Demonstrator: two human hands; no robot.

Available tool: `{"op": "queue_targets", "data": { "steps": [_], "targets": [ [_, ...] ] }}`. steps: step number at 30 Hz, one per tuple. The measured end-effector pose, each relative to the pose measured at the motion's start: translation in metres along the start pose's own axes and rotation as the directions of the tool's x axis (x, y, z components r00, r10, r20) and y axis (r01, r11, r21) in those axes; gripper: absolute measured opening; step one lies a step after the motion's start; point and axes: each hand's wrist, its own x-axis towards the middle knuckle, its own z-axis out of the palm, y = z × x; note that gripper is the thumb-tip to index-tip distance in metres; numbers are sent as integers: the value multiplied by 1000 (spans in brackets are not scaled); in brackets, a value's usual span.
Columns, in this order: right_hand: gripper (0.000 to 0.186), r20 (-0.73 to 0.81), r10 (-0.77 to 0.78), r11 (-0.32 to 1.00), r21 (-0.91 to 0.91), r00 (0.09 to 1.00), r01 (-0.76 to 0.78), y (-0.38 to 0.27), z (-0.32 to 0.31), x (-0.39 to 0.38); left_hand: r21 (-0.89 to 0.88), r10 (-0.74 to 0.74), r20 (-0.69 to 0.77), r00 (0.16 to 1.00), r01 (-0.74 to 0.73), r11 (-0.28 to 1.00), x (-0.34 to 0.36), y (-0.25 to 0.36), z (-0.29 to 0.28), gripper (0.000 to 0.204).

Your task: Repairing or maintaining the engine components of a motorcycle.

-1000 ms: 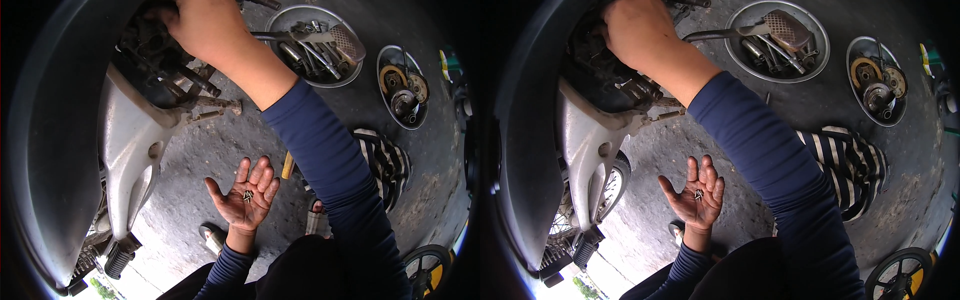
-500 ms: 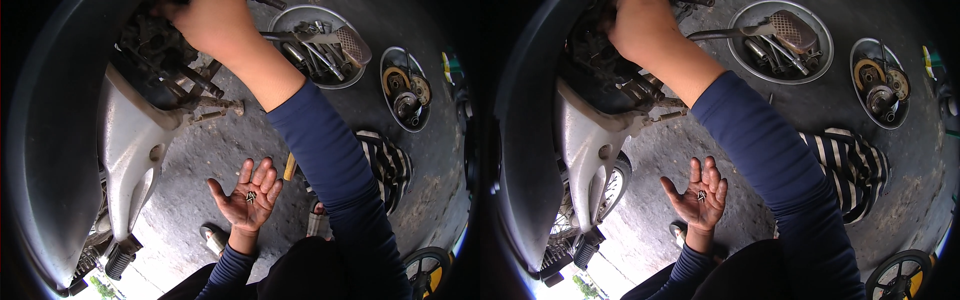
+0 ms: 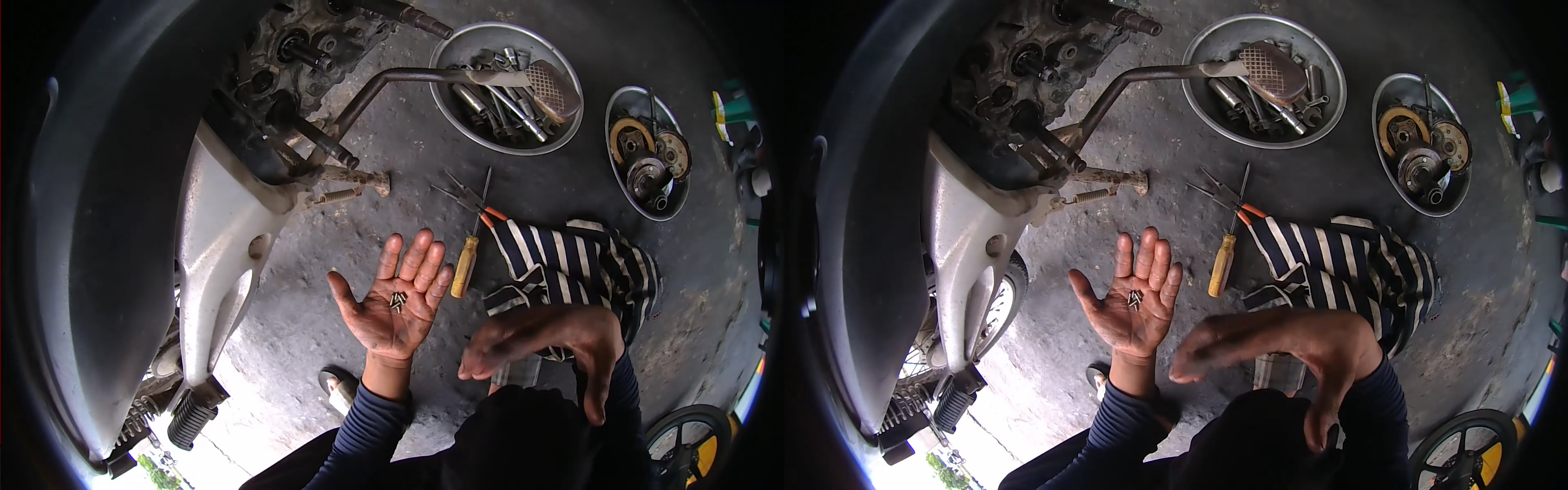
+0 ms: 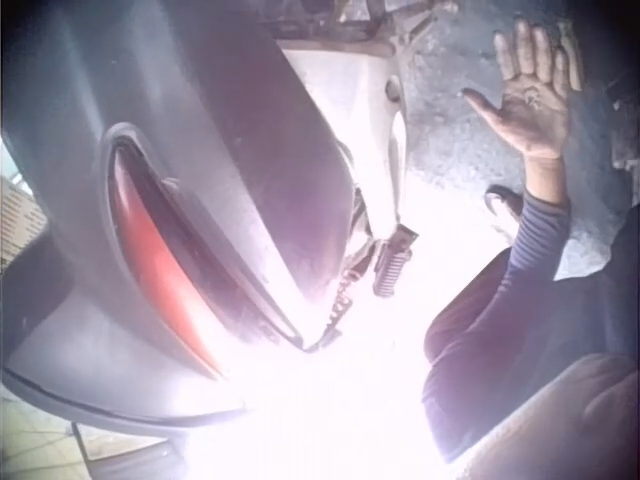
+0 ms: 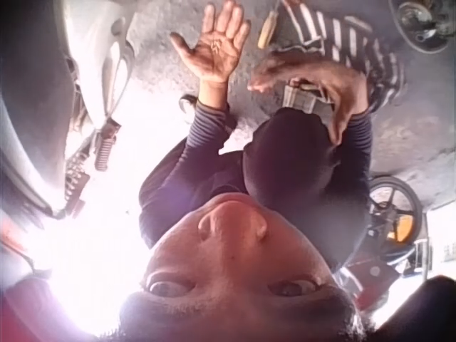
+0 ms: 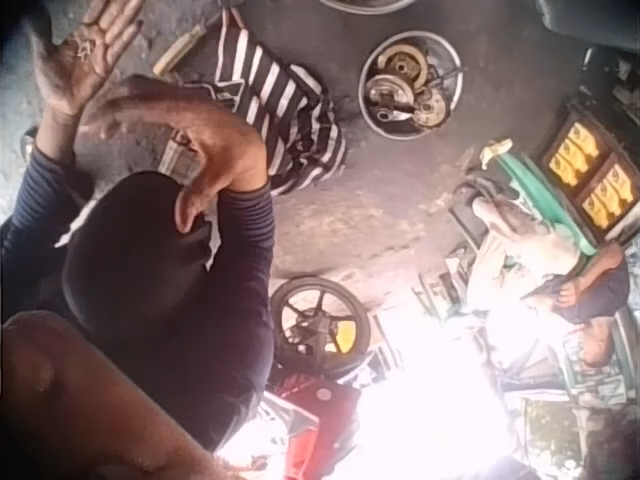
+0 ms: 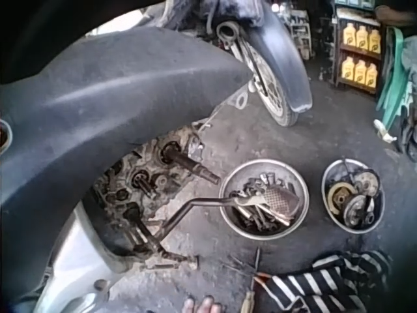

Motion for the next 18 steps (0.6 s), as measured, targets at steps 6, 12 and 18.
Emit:
{"op": "queue_targets", "data": {
  "steps": [6,12,18],
  "targets": [
    [39,-237,55,975,224,970,0,7,27,-86,86,-95,117,989,86,993,33,-37,23,96],
    [25,-668,-124,377,-716,734,-588,-43,48,-47,0,-158,132,979,159,987,54,-87,40,103],
    [31,-588,-274,84,-803,761,-590,-45,39,-26,-167,-169,165,972,197,966,57,-117,47,113]
  ]
}}
